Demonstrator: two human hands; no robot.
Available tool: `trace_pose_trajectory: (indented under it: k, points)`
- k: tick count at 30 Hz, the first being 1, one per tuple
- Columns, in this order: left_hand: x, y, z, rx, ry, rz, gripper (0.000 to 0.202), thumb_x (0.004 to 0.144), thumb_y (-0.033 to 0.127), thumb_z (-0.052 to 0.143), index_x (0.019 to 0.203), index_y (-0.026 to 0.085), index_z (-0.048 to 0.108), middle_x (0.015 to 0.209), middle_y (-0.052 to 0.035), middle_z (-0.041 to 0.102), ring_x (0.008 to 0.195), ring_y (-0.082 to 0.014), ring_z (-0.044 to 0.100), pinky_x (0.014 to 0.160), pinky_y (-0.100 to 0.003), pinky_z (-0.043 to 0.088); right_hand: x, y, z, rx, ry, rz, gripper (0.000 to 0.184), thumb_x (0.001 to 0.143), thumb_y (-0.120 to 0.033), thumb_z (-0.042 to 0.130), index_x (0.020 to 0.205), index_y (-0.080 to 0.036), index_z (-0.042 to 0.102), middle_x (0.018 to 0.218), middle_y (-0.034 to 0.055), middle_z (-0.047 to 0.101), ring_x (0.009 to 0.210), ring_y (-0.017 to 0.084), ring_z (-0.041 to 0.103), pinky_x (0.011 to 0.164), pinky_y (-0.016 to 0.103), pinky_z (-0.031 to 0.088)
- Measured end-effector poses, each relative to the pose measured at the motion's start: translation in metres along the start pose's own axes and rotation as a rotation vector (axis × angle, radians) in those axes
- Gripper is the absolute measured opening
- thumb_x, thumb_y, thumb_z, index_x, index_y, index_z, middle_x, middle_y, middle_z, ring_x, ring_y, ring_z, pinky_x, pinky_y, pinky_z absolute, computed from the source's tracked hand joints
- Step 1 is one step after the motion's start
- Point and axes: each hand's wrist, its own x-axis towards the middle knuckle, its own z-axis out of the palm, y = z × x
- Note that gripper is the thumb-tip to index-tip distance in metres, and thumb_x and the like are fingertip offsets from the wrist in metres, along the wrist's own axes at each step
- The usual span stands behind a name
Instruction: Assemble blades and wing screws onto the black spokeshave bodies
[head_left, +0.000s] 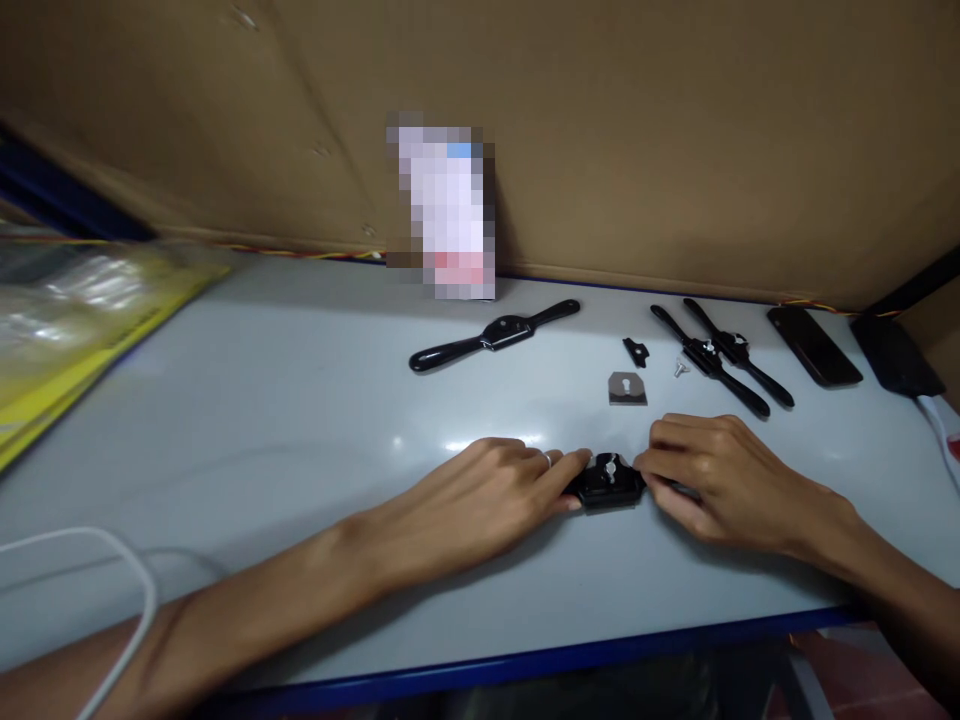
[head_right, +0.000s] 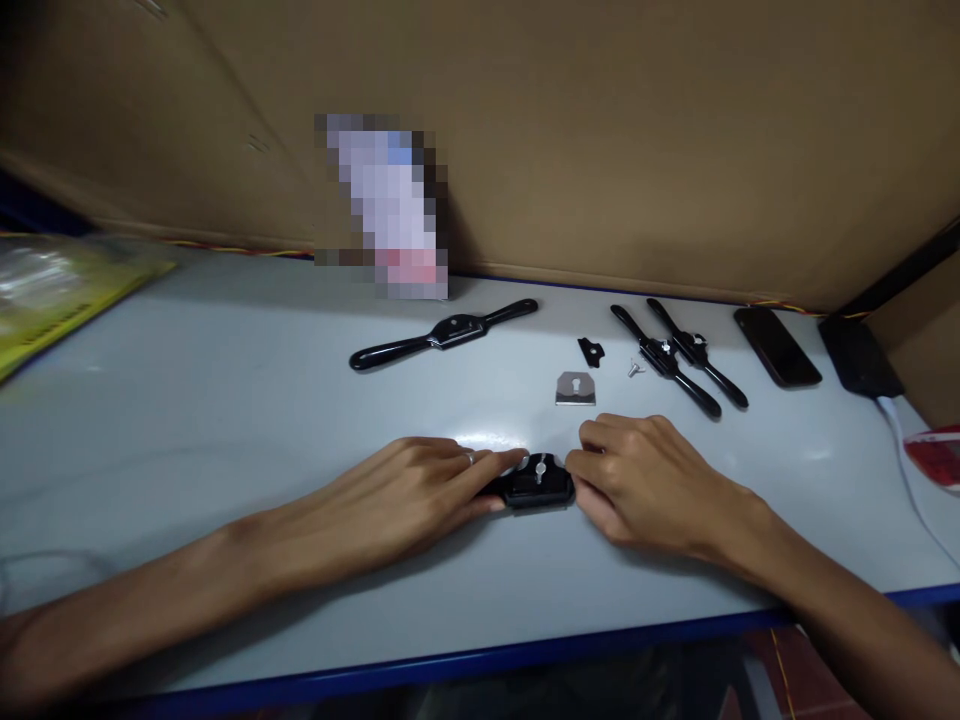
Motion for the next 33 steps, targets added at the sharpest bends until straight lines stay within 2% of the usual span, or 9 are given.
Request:
trace_pose_trajectory:
  k: [5, 8, 14, 20, 23, 26, 33]
  points:
    - [-0.0020, -0.0002, 0.0027, 0.062, 0.028, 0.026, 0.021, 0.104, 0.030, 0.045, 0.117, 0.015, 0.049, 0.071, 0.0005, 0.063, 0.057, -0.0152, 0.059, 0.052, -0.031, 0.035, 0.0003, 0.0011, 0.0006, 0.006, 0.052, 0.057, 0.025, 0.092, -0.014, 0.047, 0.099, -0.017, 0.071, 0.081, 0.0055, 0.065, 0.069, 0.016, 0.054, 0.062, 0.031, 0.036]
    - [-0.0023, 0.0000, 0.0031, 0.111, 0.066, 0.073, 0.018, 0.104, 0.029, 0.044, 0.114, 0.015, 0.050, 0.072, 0.0002, 0.063, 0.057, -0.0151, 0.059, 0.053, -0.032, 0.037, 0.0010, 0.0008, 0.0011, 0.020, 0.008, 0.067, 0.027, 0.091, -0.013, 0.048, 0.107, -0.018, 0.070, 0.089, 0.0066, 0.066, 0.073, 0.017, 0.056, 0.065, 0.030, 0.037]
    - [-0.0024, -0.0003, 0.0010, 0.164, 0.071, 0.142, 0.012, 0.103, 0.023, 0.042, 0.110, 0.015, 0.049, 0.077, -0.0009, 0.064, 0.059, -0.0157, 0.059, 0.054, -0.033, 0.039, 0.0013, 0.0005, 0.0022, 0.034, -0.031, 0.054, 0.029, 0.089, -0.013, 0.050, 0.109, -0.018, 0.071, 0.088, 0.0063, 0.066, 0.073, 0.017, 0.055, 0.065, 0.030, 0.036]
    - [-0.0015, -0.0002, 0.0012, 0.112, 0.081, 0.097, 0.012, 0.103, 0.026, 0.045, 0.106, 0.016, 0.050, 0.072, 0.0002, 0.063, 0.056, -0.0156, 0.058, 0.053, -0.033, 0.038, 0.0008, 0.0018, 0.0038, 0.038, -0.036, 0.059, 0.031, 0.091, -0.014, 0.047, 0.110, -0.017, 0.071, 0.087, 0.0064, 0.064, 0.073, 0.017, 0.055, 0.065, 0.030, 0.036]
    - [-0.0001, 0.0004, 0.0017, 0.059, 0.072, 0.035, 0.025, 0.102, 0.028, 0.047, 0.122, 0.013, 0.046, 0.067, 0.0021, 0.063, 0.053, -0.0152, 0.057, 0.050, -0.031, 0.036, 0.0003, 0.0019, 0.0042, 0.041, -0.039, 0.065, 0.031, 0.091, -0.013, 0.047, 0.110, -0.017, 0.071, 0.087, 0.0059, 0.064, 0.073, 0.016, 0.054, 0.065, 0.031, 0.036]
    - [0.0012, 0.0010, 0.0011, 0.059, 0.066, 0.030, 0.045, 0.102, 0.027, 0.048, 0.141, 0.010, 0.031, 0.072, 0.0011, 0.067, 0.055, -0.0160, 0.060, 0.051, -0.031, 0.037, 0.0001, 0.0011, 0.0036, 0.042, -0.037, 0.064, 0.030, 0.090, -0.013, 0.048, 0.109, -0.017, 0.071, 0.085, 0.0053, 0.063, 0.071, 0.016, 0.052, 0.064, 0.030, 0.035]
    - [0.0010, 0.0018, -0.0017, 0.052, 0.054, 0.038, 0.034, 0.102, 0.026, 0.049, 0.132, 0.013, 0.039, 0.071, 0.0018, 0.066, 0.055, -0.0159, 0.059, 0.052, -0.031, 0.037, 0.0006, -0.0008, 0.0023, 0.030, -0.034, 0.062, 0.027, 0.090, -0.013, 0.048, 0.105, -0.016, 0.071, 0.083, 0.0045, 0.061, 0.069, 0.015, 0.050, 0.062, 0.030, 0.032]
